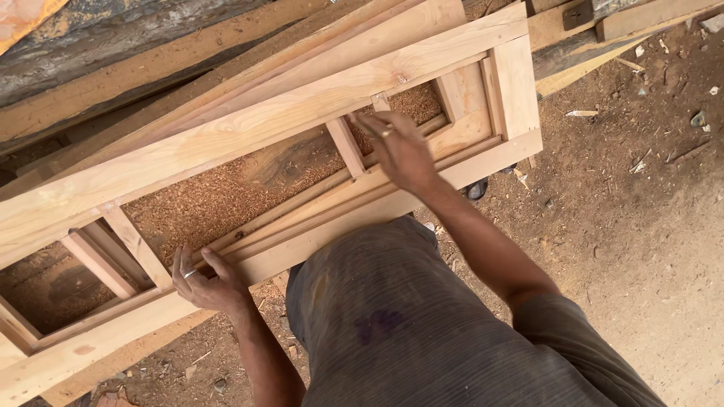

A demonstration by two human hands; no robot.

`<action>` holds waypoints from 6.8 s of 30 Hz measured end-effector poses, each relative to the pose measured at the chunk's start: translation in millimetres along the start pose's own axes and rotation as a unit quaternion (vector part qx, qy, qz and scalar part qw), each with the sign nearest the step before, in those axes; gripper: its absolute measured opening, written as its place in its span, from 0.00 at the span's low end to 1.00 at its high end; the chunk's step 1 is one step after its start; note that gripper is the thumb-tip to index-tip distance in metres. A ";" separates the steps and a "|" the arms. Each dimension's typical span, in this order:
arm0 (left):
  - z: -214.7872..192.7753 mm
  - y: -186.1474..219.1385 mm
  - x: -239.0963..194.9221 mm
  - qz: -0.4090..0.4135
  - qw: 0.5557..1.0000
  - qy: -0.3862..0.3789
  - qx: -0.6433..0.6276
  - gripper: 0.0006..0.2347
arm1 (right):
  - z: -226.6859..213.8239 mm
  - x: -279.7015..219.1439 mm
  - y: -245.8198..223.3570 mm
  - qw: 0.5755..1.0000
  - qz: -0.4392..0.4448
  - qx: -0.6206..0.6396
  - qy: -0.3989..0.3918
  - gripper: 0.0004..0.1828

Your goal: The person sands the surface of a wooden frame using a sanding block. They systematically rub the block along the edges and inner sections of the frame to smooth the wood.

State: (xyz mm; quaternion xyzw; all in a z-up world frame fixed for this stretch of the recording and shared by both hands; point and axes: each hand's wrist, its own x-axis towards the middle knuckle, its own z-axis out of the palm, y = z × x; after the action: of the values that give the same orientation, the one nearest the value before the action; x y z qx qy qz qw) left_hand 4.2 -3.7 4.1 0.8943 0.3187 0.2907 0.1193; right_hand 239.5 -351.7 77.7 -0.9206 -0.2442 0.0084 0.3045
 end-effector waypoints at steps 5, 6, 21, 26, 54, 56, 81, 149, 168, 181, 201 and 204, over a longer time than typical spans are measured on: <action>-0.9 0.7 0.2 0.007 1.000 -0.009 -0.001 0.15 | -20.1 -26.0 40.0 0.980 -0.042 -0.164 0.104 0.23; -1.0 1.1 0.0 0.009 1.000 -0.005 -0.004 0.15 | -19.3 -28.1 44.6 0.981 -0.039 -0.165 0.098 0.24; -5.1 7.4 3.0 -0.003 1.000 -0.022 -0.004 0.15 | 32.7 -9.5 65.9 0.978 -0.020 -0.179 0.108 0.26; -2.9 7.2 4.0 -0.003 1.000 -0.022 0.006 0.16 | 22.2 -6.4 56.8 0.980 -0.014 -0.182 0.078 0.27; -1.7 1.6 1.1 -0.001 1.000 -0.007 -0.030 0.13 | -26.8 -2.8 66.6 0.983 0.032 -0.154 -0.089 0.13; -2.0 0.5 -2.6 -0.005 1.000 -0.008 -0.021 0.13 | -28.7 4.0 69.7 0.984 0.039 -0.166 -0.048 0.15; 1.8 -1.5 0.1 -0.001 1.000 -0.013 -0.018 0.15 | -22.7 11.3 73.6 0.982 0.016 -0.184 -0.030 0.18; 1.1 -4.9 3.2 0.034 0.999 -0.034 0.012 0.13 | 8.0 49.1 26.6 0.480 0.508 0.667 0.258 0.12; 4.0 -18.7 0.6 0.038 0.998 -0.053 0.006 0.11 | 52.2 14.6 31.0 0.648 0.499 0.469 0.334 0.13; -1.5 -8.9 2.8 0.031 0.997 -0.069 0.008 0.11 | 77.4 27.4 1.7 0.631 0.410 0.563 0.343 0.22; 0.7 -13.6 -0.8 0.059 0.997 -0.042 -0.001 0.14 | 87.6 -11.7 -29.6 0.663 0.358 0.649 0.104 0.27; 4.4 -10.5 5.3 0.049 0.998 -0.033 0.007 0.15 | 68.0 -27.8 9.2 0.611 0.408 0.662 0.149 0.29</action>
State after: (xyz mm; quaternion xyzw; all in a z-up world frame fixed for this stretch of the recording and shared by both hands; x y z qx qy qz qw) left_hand 4.9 7.7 -1.3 0.9189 0.2722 0.2640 0.1092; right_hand 208.0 -332.9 13.4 -0.4614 0.2770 0.1538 0.8287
